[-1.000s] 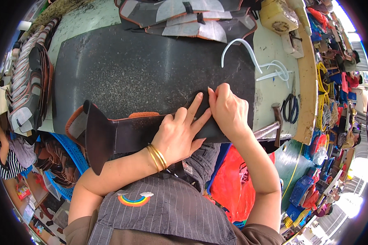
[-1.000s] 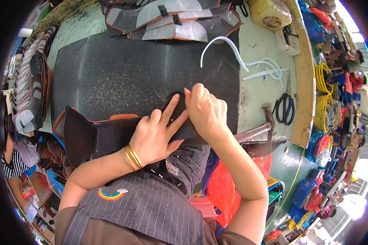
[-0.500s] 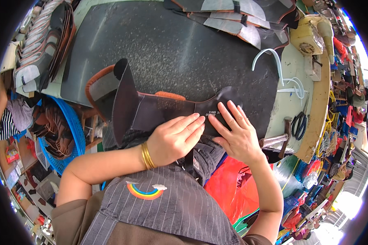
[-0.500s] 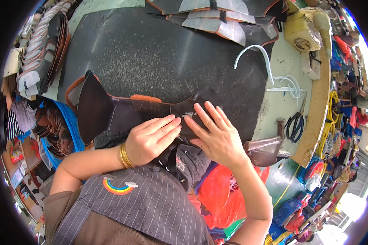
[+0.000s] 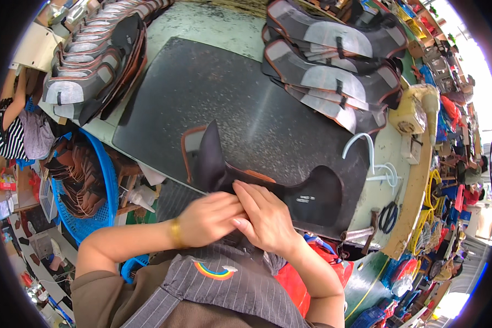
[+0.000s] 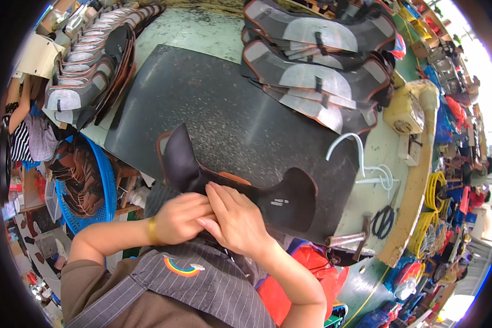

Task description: The person applies reinforcement tape to shoe upper components, then folds the edges of the components by hand, using a wooden tool to press the folds.

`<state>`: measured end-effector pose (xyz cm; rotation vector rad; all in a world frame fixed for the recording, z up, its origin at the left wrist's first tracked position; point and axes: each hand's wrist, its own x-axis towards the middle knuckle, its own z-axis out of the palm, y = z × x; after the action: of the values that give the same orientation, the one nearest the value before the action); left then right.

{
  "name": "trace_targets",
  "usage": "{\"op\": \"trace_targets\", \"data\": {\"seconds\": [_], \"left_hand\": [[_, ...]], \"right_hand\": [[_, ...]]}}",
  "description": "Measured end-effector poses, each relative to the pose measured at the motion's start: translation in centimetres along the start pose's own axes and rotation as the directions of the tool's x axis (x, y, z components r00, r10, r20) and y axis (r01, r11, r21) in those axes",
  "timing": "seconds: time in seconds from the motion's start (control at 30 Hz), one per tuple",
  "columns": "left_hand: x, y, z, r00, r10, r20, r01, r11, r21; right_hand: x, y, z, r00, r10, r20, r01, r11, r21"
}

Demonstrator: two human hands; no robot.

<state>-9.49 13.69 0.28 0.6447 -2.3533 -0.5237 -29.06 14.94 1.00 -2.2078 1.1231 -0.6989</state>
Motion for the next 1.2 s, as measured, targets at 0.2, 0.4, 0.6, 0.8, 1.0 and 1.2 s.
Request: {"op": "trace_targets", "data": {"seconds": [0.2, 0.4, 0.6, 0.8, 1.0, 1.2], "left_hand": [[-3.3, -6.0, -7.5, 0.946, -0.247, -0.21, 0.316, 0.851, 0.42], [1.6, -8.5, -5.1, 0.932, -0.362, -0.027, 0.362, 0.932, -0.002], [1.3, -10.6, -4.7, 0.827, -0.556, 0.085, 0.556, 0.784, -0.276], [3.0, -11.8, -5.1, 0.834, -0.545, 0.086, 0.547, 0.796, -0.259], [3.7, -12.0, -6.0, 0.725, -0.629, 0.281, 0.652, 0.758, 0.016], [7.0, -12.5, -7.8, 0.273, -0.763, 0.586, 0.934, 0.355, 0.028]], "right_hand": [[3.0, -2.4, 2.0, 0.998, 0.041, 0.044, -0.016, 0.882, -0.471], [6.0, -3.5, 4.6, 0.978, 0.18, -0.106, -0.206, 0.754, -0.624], [5.4, -2.3, 4.3, 0.916, 0.311, -0.253, -0.329, 0.944, -0.03], [6.0, -3.8, 6.2, 0.999, -0.018, 0.046, 0.048, 0.609, -0.792], [5.8, -2.2, 7.4, 0.981, 0.067, -0.183, -0.159, 0.818, -0.553], [6.4, -2.5, 7.1, 0.993, 0.098, -0.062, -0.116, 0.833, -0.541]]}}
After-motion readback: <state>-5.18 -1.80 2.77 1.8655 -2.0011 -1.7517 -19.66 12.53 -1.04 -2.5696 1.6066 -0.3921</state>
